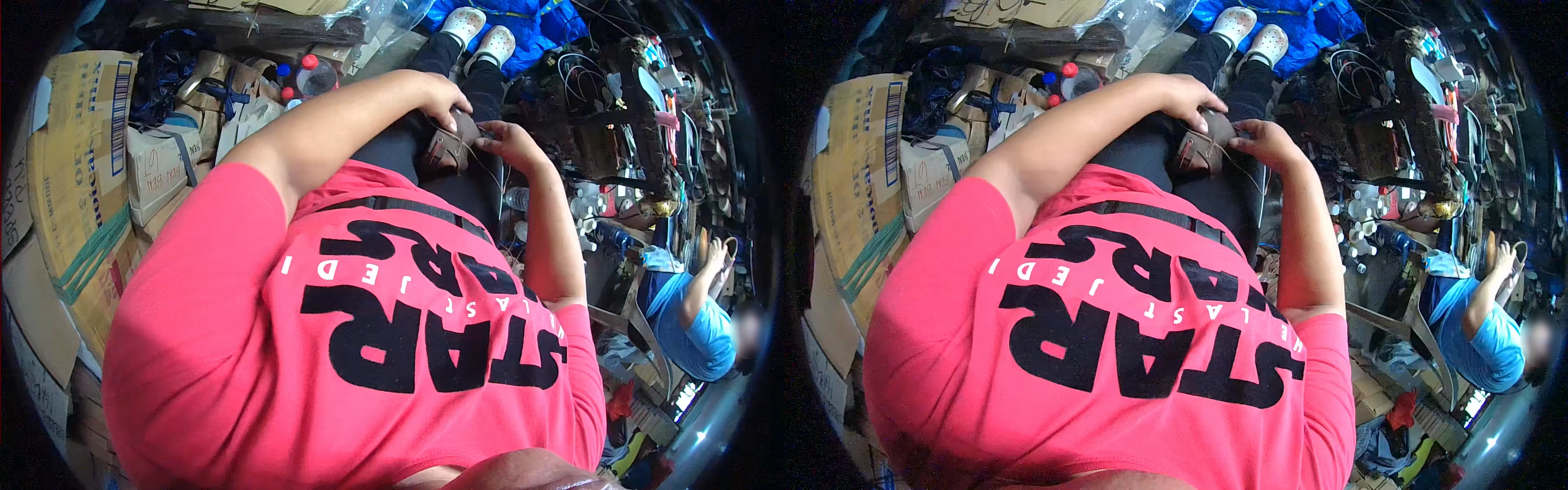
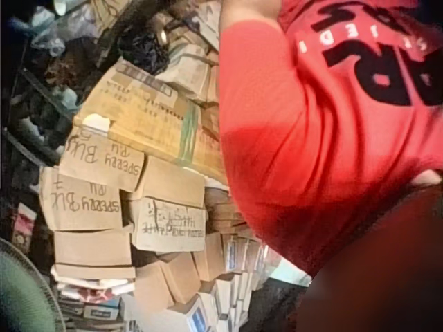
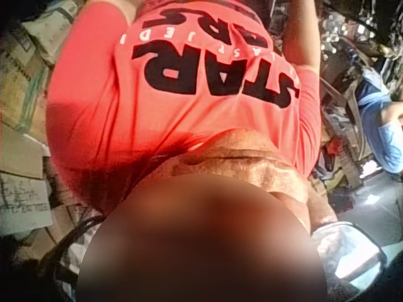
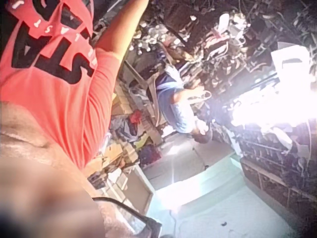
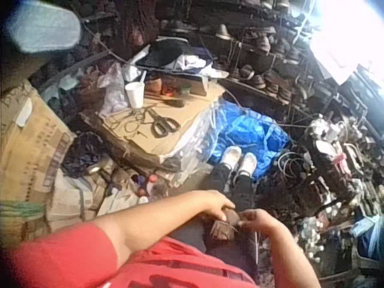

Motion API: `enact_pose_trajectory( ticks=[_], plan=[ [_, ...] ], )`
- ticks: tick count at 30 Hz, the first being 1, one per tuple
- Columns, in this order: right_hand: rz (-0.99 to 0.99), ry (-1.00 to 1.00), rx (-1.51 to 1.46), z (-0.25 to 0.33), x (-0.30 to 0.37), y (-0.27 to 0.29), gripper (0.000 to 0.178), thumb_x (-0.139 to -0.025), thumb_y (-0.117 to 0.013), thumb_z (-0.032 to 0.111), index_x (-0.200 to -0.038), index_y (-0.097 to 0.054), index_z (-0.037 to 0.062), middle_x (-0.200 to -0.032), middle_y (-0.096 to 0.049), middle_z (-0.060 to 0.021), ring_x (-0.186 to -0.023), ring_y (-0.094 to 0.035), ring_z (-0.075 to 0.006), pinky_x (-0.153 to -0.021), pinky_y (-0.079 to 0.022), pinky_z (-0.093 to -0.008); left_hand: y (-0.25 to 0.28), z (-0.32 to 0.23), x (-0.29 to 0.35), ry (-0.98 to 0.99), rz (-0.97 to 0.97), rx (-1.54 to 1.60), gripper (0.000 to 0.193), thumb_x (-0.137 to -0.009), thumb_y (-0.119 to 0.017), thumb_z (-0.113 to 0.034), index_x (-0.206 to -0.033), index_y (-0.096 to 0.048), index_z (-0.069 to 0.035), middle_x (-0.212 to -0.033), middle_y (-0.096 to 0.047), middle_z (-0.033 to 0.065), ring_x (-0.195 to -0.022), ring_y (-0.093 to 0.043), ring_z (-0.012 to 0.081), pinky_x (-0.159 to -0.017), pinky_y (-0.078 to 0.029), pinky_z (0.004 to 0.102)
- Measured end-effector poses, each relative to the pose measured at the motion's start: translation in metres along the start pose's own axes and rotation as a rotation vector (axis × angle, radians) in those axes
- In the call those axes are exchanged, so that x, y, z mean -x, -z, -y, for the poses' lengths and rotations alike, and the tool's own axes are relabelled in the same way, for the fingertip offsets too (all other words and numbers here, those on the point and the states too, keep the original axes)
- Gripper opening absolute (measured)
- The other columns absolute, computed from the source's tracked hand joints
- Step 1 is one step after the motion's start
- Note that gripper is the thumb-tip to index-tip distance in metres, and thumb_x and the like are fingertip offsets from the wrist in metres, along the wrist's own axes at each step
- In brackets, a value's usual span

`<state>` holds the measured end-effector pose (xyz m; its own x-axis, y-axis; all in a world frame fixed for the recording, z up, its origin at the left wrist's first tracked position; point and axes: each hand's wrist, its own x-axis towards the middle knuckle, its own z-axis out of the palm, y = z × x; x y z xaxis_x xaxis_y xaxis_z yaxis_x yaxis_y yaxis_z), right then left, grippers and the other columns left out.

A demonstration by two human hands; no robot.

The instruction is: The recorder is hand-stitching a leather shoe upper using a needle and thread.

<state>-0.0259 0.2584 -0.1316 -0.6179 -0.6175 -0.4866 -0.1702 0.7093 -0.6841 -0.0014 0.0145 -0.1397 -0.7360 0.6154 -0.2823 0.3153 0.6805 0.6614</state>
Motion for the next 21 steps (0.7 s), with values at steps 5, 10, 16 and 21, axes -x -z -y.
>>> enact_pose_trajectory(
  ticks=[5,10,16,21],
  plan=[
    [-0.142,0.141,0.275,0.006,0.032,-0.042,0.033,-0.073,-0.078,0.028,-0.09,-0.066,0.0022,-0.086,-0.067,-0.0188,-0.083,-0.066,-0.0326,-0.073,-0.05,-0.0398,-0.014,-0.031,0.009,-0.155,0.094,-0.053,0.066,-0.064,-0.083,-0.022,-0.125,-0.06,-0.012,-0.108,-0.069,0.0136,-0.101,-0.065,0.0311,-0.087,-0.05,0.0399],
    [-0.409,0.125,0.153,0.003,0.068,-0.043,0.03,-0.084,-0.063,0.003,-0.113,-0.069,0.0098,-0.081,-0.058,-0.0122,-0.079,-0.058,-0.0265,-0.073,-0.047,-0.0334,-0.044,-0.001,0.009,-0.059,-0.146,0.212,0.055,-0.06,-0.085,-0.021,-0.11,-0.063,-0.008,-0.094,-0.069,0.0114,-0.09,-0.067,0.0267,-0.078,-0.05,0.0362],
    [-0.404,0.274,0.264,0.013,0.09,-0.058,0.024,-0.073,-0.075,0.008,-0.096,-0.074,0.0082,-0.072,-0.061,-0.0066,-0.068,-0.061,-0.0187,-0.065,-0.049,-0.0291,-0.059,0.027,0.0,-0.049,-0.071,0.639,0.052,-0.064,-0.085,-0.004,-0.109,-0.06,-0.003,-0.09,-0.064,0.0026,-0.081,-0.058,0.012,-0.071,-0.047,0.03],
    [-0.516,0.248,0.188,0.011,0.067,-0.066,0.015,-0.073,-0.076,0.016,-0.087,-0.074,0.0096,-0.071,-0.064,-0.0095,-0.067,-0.063,-0.026,-0.067,-0.049,-0.0362,-0.054,0.02,0.001,-0.015,-0.091,0.525,0.058,-0.064,-0.085,-0.006,-0.117,-0.061,-0.005,-0.087,-0.063,0.0003,-0.079,-0.055,0.0093,-0.071,-0.047,0.0269]
  ],
)
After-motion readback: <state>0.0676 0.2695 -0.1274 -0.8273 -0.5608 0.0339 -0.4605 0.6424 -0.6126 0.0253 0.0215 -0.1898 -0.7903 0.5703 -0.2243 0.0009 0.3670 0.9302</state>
